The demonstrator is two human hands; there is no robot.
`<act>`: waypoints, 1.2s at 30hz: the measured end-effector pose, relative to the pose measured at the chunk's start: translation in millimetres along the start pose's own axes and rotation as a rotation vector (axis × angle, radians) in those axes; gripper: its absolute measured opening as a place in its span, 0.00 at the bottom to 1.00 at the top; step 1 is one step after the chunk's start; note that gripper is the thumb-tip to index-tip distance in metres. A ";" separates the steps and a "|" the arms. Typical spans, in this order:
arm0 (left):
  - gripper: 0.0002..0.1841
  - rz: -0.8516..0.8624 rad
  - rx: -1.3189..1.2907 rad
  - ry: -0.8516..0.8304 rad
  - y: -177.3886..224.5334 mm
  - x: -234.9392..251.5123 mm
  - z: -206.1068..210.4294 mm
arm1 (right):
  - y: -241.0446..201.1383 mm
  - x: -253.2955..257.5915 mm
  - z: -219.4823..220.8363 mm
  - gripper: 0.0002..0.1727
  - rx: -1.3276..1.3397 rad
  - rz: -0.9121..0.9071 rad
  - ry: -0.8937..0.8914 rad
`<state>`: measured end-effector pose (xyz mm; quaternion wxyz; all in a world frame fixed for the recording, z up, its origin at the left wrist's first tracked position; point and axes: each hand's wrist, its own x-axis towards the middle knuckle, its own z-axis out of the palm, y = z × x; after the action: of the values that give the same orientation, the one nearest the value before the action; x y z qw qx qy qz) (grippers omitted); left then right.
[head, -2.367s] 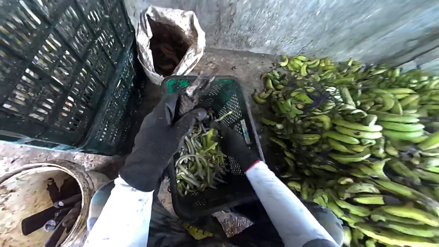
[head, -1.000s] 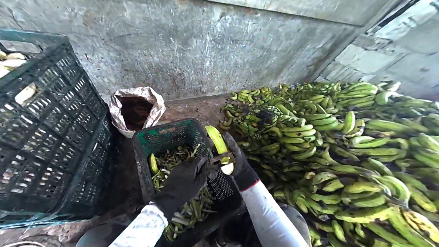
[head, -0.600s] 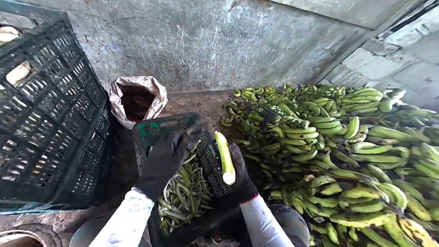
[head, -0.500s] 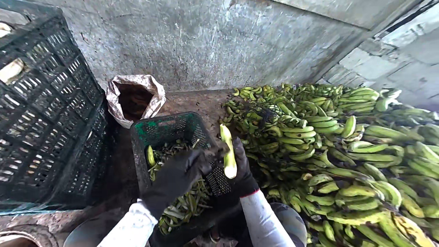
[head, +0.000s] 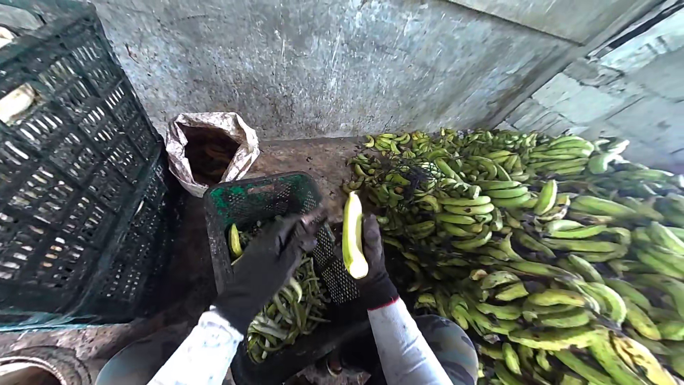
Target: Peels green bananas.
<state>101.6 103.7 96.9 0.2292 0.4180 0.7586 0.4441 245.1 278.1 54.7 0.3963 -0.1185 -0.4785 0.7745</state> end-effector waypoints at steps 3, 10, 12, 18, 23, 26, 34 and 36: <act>0.27 -0.006 -0.073 -0.185 14.0 -22.5 18.6 | -7.8 13.0 3.9 0.30 -0.298 -0.203 0.250; 0.29 0.035 0.117 -0.100 7.4 -0.3 16.3 | -3.8 9.4 16.6 0.16 -0.020 0.058 -0.037; 0.25 0.008 0.183 0.039 -9.7 16.2 11.0 | 5.3 3.2 19.4 0.12 0.146 0.247 -0.318; 0.25 -0.072 0.095 0.172 -21.4 22.5 -5.3 | 7.4 -13.6 17.2 0.29 0.046 0.225 -0.252; 0.36 0.060 0.189 0.046 -2.0 -2.8 25.3 | -0.3 22.3 33.1 0.24 0.010 -0.033 0.233; 0.37 0.176 0.293 0.175 2.0 -13.3 39.6 | -10.4 35.4 45.8 0.30 -0.004 -0.123 0.467; 0.26 0.065 0.198 0.107 -19.6 18.8 8.0 | -16.3 4.9 30.9 0.20 -0.192 0.266 -0.239; 0.23 0.016 0.202 0.117 -25.8 28.5 -1.0 | -25.6 -6.1 36.7 0.29 -0.411 0.448 -0.419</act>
<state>74.2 120.5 75.8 0.1378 0.4182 0.8083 0.3910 241.3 255.7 93.8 0.0781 -0.1361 -0.6572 0.7372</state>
